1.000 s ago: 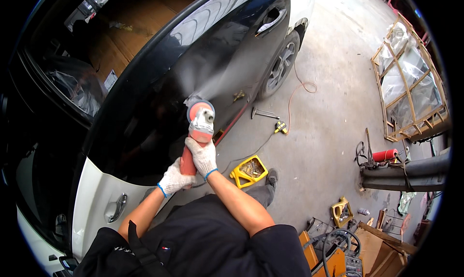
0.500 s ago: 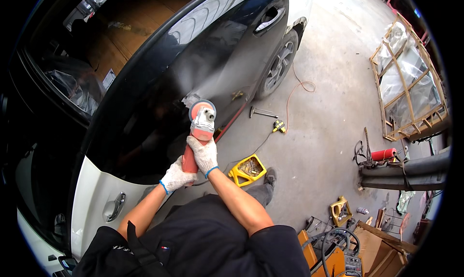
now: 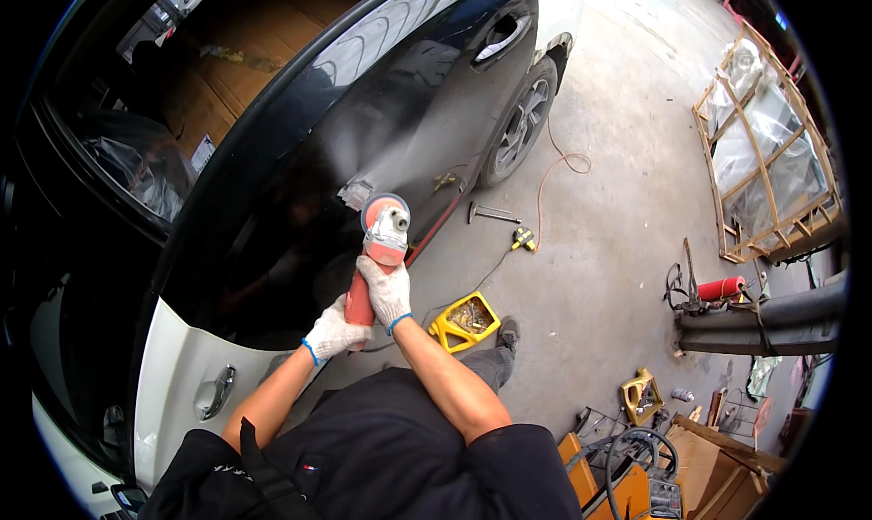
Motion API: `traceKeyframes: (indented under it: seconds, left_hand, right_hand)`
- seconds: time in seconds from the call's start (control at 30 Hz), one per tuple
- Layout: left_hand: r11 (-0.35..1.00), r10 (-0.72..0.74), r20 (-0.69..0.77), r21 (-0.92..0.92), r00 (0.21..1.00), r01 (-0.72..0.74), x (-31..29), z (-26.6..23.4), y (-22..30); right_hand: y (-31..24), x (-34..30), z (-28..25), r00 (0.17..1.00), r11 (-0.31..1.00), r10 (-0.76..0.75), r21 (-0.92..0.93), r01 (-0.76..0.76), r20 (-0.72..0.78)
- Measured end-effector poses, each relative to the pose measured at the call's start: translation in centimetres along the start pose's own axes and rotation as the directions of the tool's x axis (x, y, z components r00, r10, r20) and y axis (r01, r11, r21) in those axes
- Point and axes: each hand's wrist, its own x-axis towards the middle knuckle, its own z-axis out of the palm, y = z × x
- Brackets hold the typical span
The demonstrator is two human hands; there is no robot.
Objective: The person puts on gloves and uses a handheld angle grinder to sand the rear quarter panel of a white car. They then use a pneumatic sanding tool connected to a compressor to continue smoothing the panel surface.
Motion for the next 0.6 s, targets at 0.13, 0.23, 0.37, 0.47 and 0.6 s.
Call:
traceKeyframes:
  seconds: [0.13, 0.23, 0.37, 0.47, 0.6]
  left_hand:
    - [0.999, -0.037, 0.060, 0.017, 0.998, 0.036, 0.3, -0.6, 0.9]
    - [0.999, 0.040, 0.035, 0.005, 0.999, -0.040, 1.0, 0.2, -1.2]
    - [0.999, 0.005, 0.048, 0.049, 0.999, -0.007, 0.9, -0.4, 0.4]
    - [0.996, -0.052, 0.090, -0.065, 0.995, 0.058, 0.4, 0.0, -0.6]
    - [0.998, -0.059, 0.046, 0.015, 0.997, 0.058, 0.4, -0.2, -0.5]
  right_hand:
    - [0.3, 0.7, 0.0, 0.999, 0.999, -0.017, 0.037, 0.018, -0.038]
    - [0.0, 0.3, 0.2, 0.999, 0.993, 0.014, 0.119, -0.011, -0.030]
    - [0.5, 1.2, -0.2, 0.999, 0.998, -0.010, 0.061, 0.012, -0.038]
    - [0.1, 0.0, 0.3, 0.999, 0.995, 0.009, 0.099, -0.004, -0.044]
    - [-0.3, 0.2, 0.3, 0.999, 0.998, 0.044, 0.053, -0.043, -0.027]
